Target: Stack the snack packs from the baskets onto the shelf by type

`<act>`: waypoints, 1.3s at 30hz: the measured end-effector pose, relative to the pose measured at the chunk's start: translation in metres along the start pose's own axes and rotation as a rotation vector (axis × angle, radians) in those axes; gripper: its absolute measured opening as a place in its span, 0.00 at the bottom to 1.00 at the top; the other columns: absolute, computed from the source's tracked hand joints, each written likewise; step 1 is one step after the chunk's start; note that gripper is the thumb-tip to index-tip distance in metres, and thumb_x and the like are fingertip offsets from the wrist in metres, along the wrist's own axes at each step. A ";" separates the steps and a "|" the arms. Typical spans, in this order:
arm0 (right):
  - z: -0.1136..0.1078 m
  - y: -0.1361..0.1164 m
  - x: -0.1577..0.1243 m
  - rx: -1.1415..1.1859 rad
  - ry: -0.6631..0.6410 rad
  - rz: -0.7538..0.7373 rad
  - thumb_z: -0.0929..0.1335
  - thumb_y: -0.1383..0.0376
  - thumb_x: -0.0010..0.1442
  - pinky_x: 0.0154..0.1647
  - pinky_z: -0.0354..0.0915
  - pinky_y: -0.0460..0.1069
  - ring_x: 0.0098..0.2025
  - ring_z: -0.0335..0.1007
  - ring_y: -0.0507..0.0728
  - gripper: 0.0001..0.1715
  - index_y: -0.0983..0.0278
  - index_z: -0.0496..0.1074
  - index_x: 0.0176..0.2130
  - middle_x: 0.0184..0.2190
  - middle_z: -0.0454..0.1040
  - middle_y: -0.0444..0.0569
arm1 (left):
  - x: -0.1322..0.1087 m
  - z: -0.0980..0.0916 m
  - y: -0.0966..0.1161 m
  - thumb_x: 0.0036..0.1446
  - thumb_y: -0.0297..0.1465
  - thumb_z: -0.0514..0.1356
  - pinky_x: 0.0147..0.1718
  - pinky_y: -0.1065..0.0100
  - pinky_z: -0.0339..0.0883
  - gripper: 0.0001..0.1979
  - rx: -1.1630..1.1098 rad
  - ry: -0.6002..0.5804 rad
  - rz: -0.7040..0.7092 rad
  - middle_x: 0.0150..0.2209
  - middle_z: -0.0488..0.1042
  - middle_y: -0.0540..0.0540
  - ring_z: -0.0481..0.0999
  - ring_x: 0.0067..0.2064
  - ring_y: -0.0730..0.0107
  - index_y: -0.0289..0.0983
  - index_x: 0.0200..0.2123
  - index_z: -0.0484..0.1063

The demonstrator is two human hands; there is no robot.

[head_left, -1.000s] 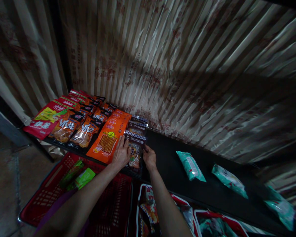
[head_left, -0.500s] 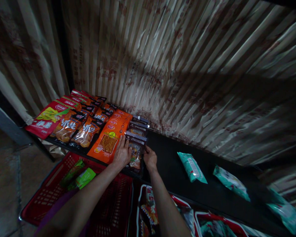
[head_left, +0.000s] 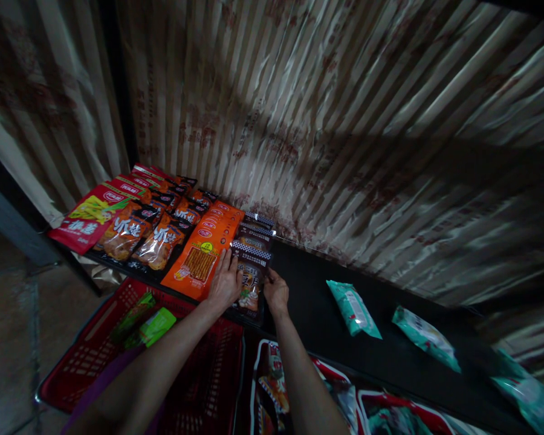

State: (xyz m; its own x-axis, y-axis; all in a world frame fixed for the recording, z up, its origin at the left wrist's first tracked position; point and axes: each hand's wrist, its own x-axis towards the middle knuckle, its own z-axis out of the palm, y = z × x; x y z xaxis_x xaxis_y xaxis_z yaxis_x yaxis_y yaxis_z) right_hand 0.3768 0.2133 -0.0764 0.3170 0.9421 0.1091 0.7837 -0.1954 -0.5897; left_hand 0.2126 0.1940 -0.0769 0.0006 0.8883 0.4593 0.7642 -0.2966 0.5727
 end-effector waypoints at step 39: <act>0.000 0.000 0.000 0.047 -0.027 0.013 0.62 0.66 0.56 0.41 0.67 0.46 0.41 0.75 0.54 0.23 0.62 0.71 0.51 0.40 0.78 0.49 | 0.002 0.001 -0.001 0.61 0.30 0.47 0.62 0.51 0.51 0.23 -0.052 0.017 -0.010 0.66 0.49 0.36 0.41 0.68 0.54 0.27 0.58 0.60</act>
State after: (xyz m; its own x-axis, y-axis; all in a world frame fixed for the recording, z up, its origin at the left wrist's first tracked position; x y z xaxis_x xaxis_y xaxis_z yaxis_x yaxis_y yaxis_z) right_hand 0.3774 0.2135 -0.0762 0.3123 0.9466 0.0799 0.7534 -0.1956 -0.6278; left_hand 0.2125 0.1967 -0.0775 -0.0183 0.8854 0.4645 0.7297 -0.3058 0.6116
